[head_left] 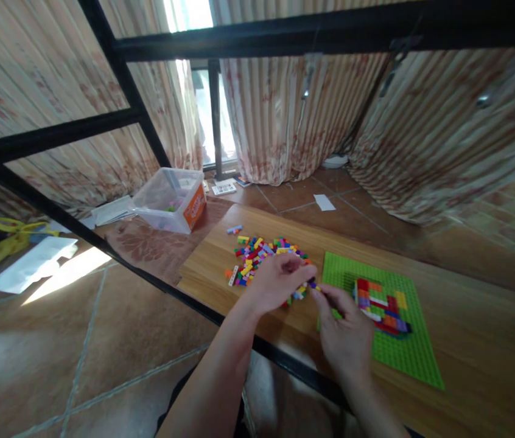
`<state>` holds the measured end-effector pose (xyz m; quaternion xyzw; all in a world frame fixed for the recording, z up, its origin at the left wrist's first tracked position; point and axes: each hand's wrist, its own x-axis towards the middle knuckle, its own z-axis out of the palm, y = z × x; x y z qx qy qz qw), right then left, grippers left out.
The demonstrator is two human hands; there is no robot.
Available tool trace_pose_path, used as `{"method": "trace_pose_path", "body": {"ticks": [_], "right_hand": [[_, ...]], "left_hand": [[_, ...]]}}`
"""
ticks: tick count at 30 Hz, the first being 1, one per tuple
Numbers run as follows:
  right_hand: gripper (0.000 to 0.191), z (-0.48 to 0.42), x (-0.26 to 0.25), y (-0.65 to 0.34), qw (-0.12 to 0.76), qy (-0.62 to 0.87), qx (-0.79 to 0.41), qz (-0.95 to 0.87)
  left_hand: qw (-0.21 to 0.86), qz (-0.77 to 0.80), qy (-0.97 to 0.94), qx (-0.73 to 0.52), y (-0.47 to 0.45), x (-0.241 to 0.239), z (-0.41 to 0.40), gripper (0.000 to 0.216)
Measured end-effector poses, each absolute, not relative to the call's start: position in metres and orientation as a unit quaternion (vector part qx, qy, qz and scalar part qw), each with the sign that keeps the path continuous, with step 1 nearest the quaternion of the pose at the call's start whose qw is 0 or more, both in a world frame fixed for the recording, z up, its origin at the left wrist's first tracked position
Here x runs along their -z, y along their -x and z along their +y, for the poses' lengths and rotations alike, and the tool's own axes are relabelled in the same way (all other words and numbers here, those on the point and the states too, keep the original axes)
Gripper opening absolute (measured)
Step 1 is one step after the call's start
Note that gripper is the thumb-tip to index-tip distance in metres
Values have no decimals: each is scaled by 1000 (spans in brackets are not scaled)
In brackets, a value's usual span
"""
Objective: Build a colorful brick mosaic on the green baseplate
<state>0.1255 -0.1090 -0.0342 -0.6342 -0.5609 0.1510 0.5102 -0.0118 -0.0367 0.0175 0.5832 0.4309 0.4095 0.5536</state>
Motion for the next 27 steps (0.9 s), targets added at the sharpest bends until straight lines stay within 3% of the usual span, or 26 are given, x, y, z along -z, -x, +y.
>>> {"method": "trace_pose_path", "body": {"ticks": [3, 11, 21, 27], "right_hand": [[23, -110, 29, -137, 530, 634, -162, -539], [22, -110, 18, -150, 613, 587, -315, -424], [18, -116, 5, -167, 599, 586, -308, -450], [23, -122, 2, -181, 599, 562, -351, -450]], "left_hand": [[587, 378, -621, -357, 1, -16, -44, 7], [665, 344, -558, -358, -17, -18, -49, 6], [593, 339, -647, -338, -38, -15, -55, 9], [643, 283, -638, -314, -45, -16, -58, 16]]}}
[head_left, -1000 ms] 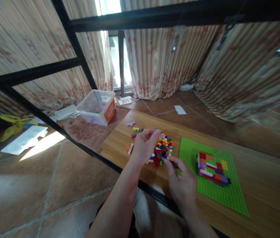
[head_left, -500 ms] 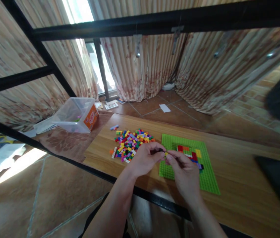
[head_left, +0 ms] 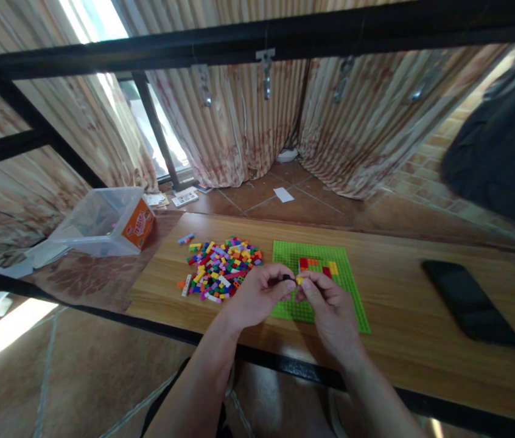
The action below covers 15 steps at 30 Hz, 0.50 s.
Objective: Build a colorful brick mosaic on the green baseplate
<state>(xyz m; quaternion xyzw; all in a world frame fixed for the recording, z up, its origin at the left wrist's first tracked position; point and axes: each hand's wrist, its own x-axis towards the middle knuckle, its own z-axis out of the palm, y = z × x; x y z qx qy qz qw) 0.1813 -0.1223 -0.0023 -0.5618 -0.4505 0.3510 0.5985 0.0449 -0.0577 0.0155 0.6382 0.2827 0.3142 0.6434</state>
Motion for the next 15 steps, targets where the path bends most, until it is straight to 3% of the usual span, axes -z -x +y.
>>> {"method": "trace_pose_path", "body": {"ticks": [4, 8, 15], "right_hand": [[24, -127, 5, -213, 582, 621, -290, -438], [20, -132, 11, -255, 515, 698, -153, -473], [16, -138, 19, -266, 397, 665, -109, -624]], "left_hand": [[653, 303, -616, -321, -48, -8, -55, 16], [585, 379, -646, -312, -47, -1, -50, 12], [490, 419, -708, -287, -51, 1, -50, 11]]}}
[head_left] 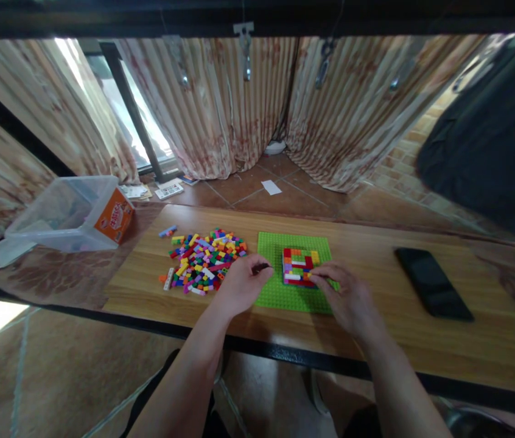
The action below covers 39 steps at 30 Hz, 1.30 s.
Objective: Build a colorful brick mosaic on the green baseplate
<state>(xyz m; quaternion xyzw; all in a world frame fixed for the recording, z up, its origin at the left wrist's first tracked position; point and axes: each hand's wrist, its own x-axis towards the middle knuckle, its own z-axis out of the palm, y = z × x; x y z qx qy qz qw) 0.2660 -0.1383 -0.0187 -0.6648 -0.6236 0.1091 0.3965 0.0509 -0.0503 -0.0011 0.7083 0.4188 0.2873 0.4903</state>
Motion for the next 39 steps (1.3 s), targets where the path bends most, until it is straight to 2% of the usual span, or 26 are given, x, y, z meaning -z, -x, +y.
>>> {"method": "trace_pose_path", "body": {"ticks": [6, 16, 26, 30, 39], "right_hand": [[19, -134, 22, -257, 330, 649, -85, -680], [20, -131, 26, -253, 295, 639, 6, -711], [31, -133, 26, -244, 235, 656, 28, -716], [31, -133, 30, -242, 247, 655, 33, -713], [29, -130, 39, -245, 348, 674, 5, -651]], "left_hand": [[464, 426, -724, -279, -55, 0, -52, 12], [468, 431, -722, -274, -51, 1, -53, 12], [454, 450, -726, -254, -52, -6, -59, 12], [448, 445, -732, -254, -51, -6, -61, 14], [449, 442, -728, -269, -51, -2, -62, 13]]}}
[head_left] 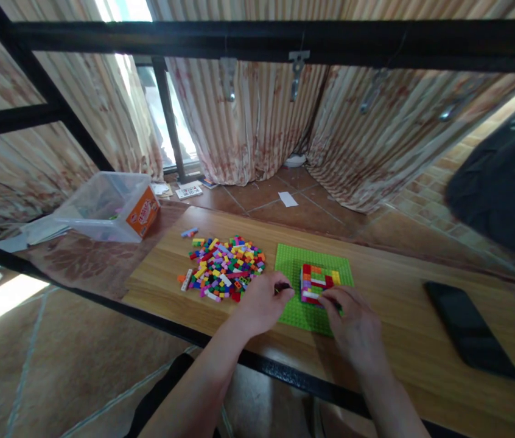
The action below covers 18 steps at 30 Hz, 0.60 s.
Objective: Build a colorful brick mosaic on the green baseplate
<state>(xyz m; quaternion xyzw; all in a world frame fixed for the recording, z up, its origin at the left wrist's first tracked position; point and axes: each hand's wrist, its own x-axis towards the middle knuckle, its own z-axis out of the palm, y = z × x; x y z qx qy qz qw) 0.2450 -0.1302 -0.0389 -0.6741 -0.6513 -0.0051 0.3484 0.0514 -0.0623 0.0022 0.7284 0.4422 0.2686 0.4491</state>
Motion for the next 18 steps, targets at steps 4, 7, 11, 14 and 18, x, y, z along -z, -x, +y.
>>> {"method": "trace_pose_path", "body": {"ticks": [4, 7, 11, 14, 18], "right_hand": [[27, -133, 34, -251, 374, 685, -41, -623], [26, -133, 31, -254, 409, 702, -66, -580], [29, -129, 34, -252, 434, 730, -77, -523], [34, -124, 39, -249, 428, 736, -74, -519], [37, -120, 46, -246, 415, 741, -53, -526]], "left_hand": [[455, 445, -727, -258, -51, -5, -64, 13], [456, 451, -727, -245, -50, -7, -64, 13], [449, 450, -732, -244, -51, -7, -64, 14], [448, 444, -736, -246, -53, -4, -64, 15], [459, 436, -733, -250, -54, -1, -64, 16]]}}
